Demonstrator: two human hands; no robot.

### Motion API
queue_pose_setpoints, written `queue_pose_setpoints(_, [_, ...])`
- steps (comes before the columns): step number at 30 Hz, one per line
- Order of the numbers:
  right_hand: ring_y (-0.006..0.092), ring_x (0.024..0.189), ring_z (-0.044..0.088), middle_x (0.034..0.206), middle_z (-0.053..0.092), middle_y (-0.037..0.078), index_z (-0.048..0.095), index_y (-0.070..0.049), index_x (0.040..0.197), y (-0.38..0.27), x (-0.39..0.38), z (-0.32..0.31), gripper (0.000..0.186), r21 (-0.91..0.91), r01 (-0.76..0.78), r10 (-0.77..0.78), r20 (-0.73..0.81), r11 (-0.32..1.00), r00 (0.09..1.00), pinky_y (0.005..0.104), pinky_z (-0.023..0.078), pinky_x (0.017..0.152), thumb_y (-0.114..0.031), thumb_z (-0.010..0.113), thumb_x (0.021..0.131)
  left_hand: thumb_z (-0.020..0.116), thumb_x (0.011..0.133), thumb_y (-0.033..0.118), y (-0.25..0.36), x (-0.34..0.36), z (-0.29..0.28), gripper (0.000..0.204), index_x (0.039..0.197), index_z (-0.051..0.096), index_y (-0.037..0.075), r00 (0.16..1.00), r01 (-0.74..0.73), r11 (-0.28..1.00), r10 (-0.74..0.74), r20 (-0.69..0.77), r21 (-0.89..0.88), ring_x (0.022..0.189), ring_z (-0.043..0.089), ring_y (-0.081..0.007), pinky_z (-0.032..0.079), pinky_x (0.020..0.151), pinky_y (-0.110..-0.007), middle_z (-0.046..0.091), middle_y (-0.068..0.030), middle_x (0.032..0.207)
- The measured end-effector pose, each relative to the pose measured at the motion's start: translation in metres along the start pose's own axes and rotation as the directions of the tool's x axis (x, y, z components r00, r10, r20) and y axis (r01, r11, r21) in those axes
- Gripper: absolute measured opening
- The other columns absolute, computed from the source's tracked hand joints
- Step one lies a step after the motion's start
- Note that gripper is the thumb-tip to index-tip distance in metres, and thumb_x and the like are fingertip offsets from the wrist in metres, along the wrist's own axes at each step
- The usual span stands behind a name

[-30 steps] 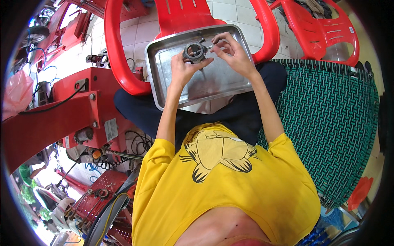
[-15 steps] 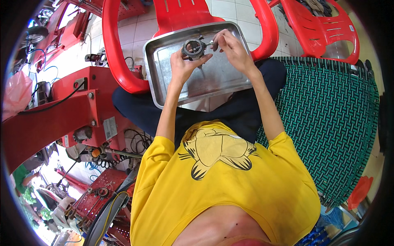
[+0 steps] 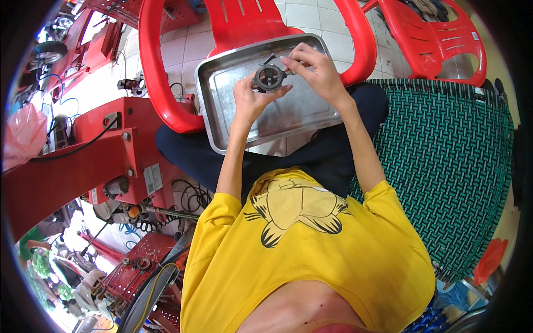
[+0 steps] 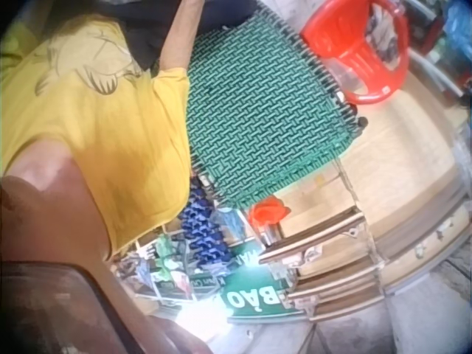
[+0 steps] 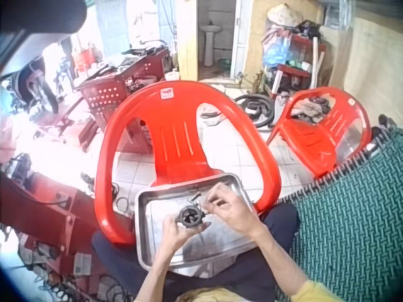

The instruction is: The person assembles a measurement gauge and inserts it into a metal engine component to take measurements, using a metal tray to hold the parts.

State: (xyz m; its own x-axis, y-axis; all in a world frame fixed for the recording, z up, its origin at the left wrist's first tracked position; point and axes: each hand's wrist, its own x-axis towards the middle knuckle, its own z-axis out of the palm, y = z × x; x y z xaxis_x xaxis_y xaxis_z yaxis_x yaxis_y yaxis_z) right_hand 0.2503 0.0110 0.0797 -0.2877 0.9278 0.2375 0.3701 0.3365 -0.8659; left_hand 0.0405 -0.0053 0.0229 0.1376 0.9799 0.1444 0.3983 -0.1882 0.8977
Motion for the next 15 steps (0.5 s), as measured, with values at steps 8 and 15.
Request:
queue_pose_setpoints(8, [0.0264, 0.094, 0.071, 0.108, 0.068, 0.008, 0.071, -0.003, 0.106, 0.002, -0.005, -0.010, 0.035, -0.162, -0.077, 0.082, 0.024, 0.984, 0.996, 0.0360, 0.056, 0.084, -0.035, 0.080, 0.097, 0.099, 0.070, 0.034, 0.008, 0.000, 0.005, 0.045, 0.103, 0.081, 0.010, 1.000, 0.023, 1.000, -0.023, -0.016, 0.004, 0.078, 0.077, -0.0188, 0.059, 0.077, -0.035, 0.081, -0.0044, 0.087])
queue_pose_setpoints(15, [0.0232, 0.100, 0.067, 0.113, 0.065, 0.008, 0.068, -0.003, 0.109, 0.010, -0.016, 0.006, 0.033, -0.035, 0.050, -0.053, -0.076, 0.998, 0.996, 0.0354, 0.055, 0.086, -0.035, 0.074, 0.102, 0.099, 0.071, 0.035, 0.002, -0.001, 0.001, 0.042, 0.098, 0.080, 0.009, 0.995, 0.097, 0.995, -0.097, -0.032, -0.008, 0.075, 0.075, -0.0193, 0.058, 0.077, -0.035, 0.079, -0.0039, 0.083])
